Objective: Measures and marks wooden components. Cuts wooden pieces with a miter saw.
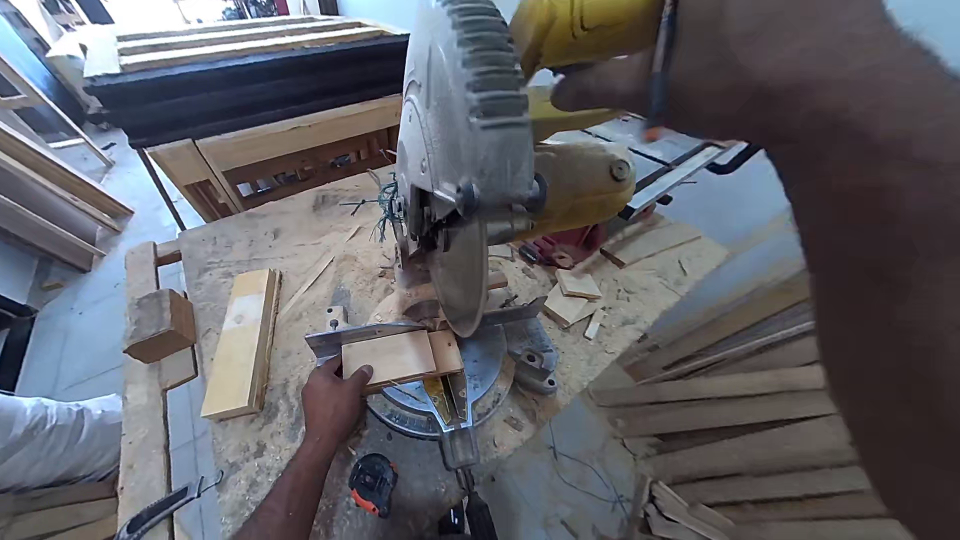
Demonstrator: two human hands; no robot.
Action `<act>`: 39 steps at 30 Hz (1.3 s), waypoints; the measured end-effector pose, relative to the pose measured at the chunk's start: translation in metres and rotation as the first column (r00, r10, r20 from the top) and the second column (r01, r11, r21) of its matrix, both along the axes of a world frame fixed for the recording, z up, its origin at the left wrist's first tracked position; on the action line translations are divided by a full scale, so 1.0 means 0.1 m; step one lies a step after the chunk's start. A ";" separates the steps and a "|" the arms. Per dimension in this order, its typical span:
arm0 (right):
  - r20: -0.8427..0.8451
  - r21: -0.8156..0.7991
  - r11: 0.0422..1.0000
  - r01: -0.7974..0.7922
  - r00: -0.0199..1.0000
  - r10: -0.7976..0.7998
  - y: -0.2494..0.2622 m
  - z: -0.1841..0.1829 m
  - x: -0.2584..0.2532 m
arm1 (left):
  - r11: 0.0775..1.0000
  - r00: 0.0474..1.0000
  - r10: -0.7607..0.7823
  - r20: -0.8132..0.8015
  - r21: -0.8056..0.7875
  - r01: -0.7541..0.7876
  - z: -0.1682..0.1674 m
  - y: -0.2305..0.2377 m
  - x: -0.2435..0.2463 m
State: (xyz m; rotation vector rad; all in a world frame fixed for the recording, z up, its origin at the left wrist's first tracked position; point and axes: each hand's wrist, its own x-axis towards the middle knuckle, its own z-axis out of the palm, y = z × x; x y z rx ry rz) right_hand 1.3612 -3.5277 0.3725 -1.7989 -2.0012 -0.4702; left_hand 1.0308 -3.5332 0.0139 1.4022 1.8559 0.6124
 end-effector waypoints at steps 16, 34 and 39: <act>0.249 -0.204 0.960 -0.190 0.939 0.238 -1.34 -1.32 -0.17 | 0.999 0.996 0.038 0.080 0.006 -0.038 -0.02 0.00 -0.01; 0.254 -0.206 0.965 -0.163 0.943 0.213 -1.53 -1.59 -0.24 | 1.000 0.997 0.028 0.065 -0.013 -0.028 0.00 0.02 0.09; 0.264 -0.146 0.973 -0.177 0.941 0.211 -1.59 -1.87 -0.26 | 0.999 0.996 0.044 0.076 0.000 -0.044 -0.02 0.04 0.10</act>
